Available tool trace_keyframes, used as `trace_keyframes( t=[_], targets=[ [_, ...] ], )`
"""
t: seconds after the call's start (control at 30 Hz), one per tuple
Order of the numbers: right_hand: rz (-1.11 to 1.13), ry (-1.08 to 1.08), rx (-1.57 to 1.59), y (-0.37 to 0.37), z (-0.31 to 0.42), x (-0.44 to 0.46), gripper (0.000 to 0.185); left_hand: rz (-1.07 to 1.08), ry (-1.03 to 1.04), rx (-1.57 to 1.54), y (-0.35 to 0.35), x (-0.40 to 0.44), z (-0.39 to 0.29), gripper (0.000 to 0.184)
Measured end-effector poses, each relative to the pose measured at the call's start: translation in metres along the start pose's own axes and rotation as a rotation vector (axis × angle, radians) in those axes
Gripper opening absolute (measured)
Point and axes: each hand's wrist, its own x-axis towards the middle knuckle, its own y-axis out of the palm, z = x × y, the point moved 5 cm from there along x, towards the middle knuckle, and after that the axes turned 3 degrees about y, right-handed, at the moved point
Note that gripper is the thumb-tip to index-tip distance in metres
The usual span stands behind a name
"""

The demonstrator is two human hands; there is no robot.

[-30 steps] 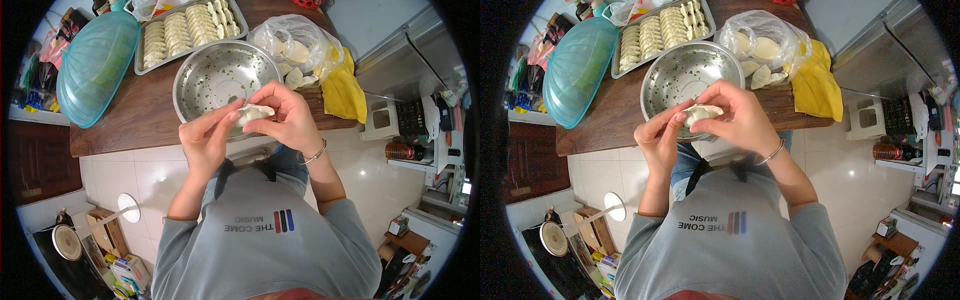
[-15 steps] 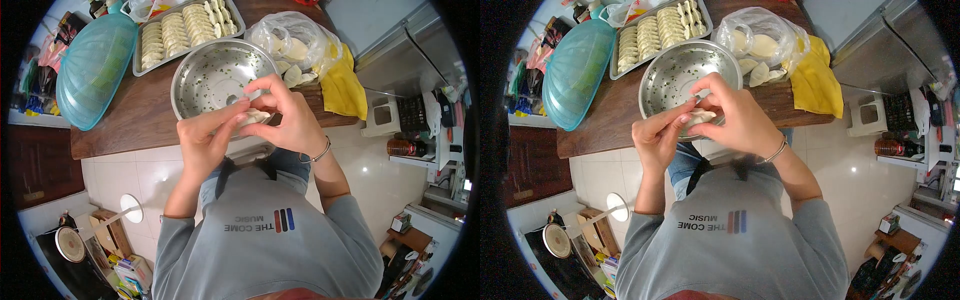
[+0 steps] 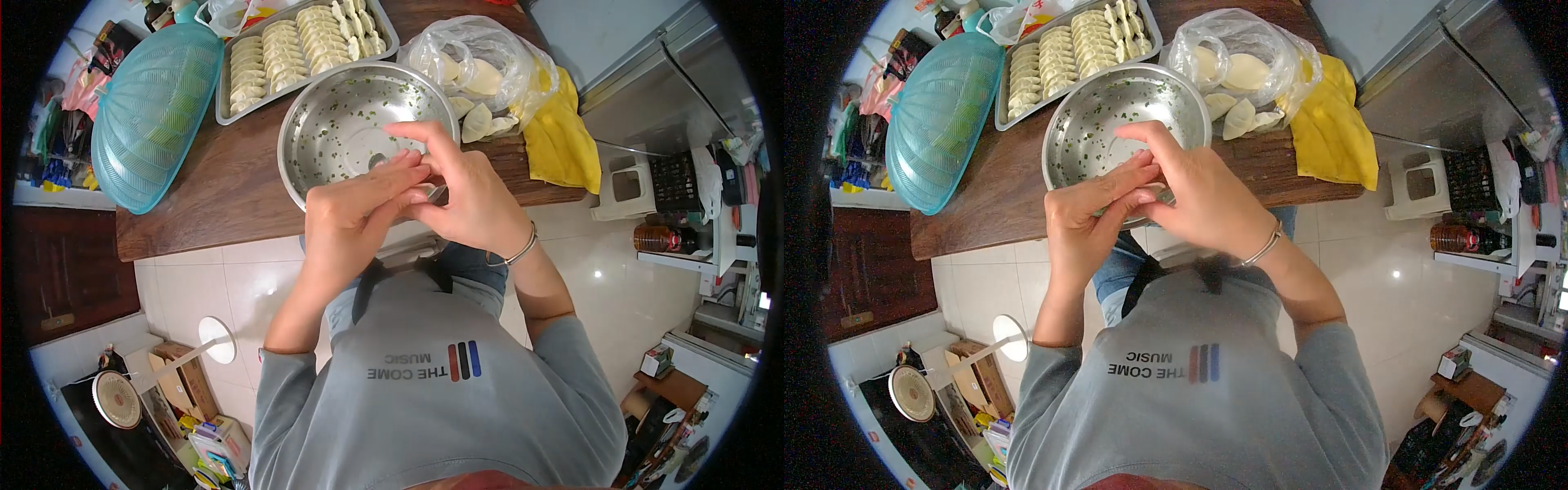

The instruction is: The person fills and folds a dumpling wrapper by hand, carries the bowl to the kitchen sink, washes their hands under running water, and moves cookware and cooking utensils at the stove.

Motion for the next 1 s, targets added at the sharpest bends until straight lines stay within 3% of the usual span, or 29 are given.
trace_keyframes(
  t=[0.33,0.4,0.63,0.93,1.0],
  targets=[
    [0.038,0.258,0.287,0.003,-0.008,-0.006,0.074,-0.032,-0.100,0.077,0.001,-0.004,0.002,0.026],
    [0.022,0.249,0.248,0.001,-0.008,-0.004,0.073,0.052,-0.214,-0.047,0.004,-0.002,0.006,0.026],
    [-0.058,0.083,-0.034,0.000,0.000,-0.003,0.075,-0.006,-0.173,-0.073,0.010,0.002,0.005,0.021],
    [0.009,0.182,0.114,0.004,-0.004,-0.008,0.077,-0.019,-0.174,0.013,0.008,0.000,0.003,0.011],
    [0.028,0.235,0.258,0.005,-0.008,-0.008,0.076,0.086,-0.320,-0.148,0.009,-0.002,0.012,0.015]
  ],
)
